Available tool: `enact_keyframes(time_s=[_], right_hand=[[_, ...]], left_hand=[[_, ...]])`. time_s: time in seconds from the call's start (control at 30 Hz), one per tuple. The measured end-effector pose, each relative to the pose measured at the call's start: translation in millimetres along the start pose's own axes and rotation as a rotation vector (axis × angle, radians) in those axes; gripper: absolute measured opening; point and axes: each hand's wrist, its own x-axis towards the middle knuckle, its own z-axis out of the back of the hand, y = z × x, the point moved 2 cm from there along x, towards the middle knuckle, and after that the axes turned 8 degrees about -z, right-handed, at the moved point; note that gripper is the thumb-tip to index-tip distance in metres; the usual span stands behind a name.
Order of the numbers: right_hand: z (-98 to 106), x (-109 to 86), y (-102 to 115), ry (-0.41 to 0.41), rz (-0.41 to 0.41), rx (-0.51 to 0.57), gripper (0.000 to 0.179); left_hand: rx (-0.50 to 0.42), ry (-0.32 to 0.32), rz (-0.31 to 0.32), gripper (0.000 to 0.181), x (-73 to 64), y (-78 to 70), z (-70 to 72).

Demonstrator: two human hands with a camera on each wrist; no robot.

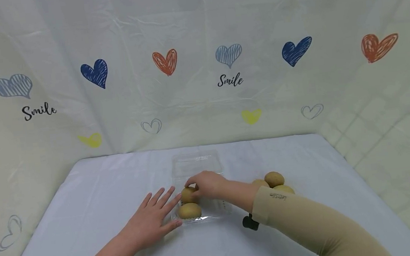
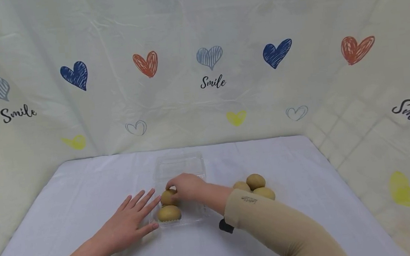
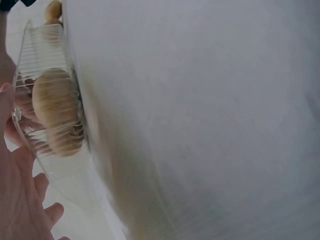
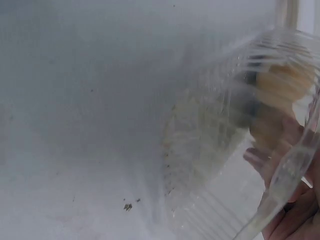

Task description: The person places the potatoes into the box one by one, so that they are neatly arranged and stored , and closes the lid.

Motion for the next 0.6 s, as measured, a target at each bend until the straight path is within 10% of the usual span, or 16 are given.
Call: enact_keyframes(time_s=[0.6], right_hand=[[4.4, -3.8, -1.0, 0.004, -0.031, 0.000, 0.047]], left_hand=[[0.018, -0.010, -0.004, 0.077, -0.6, -1.4, 0.7]])
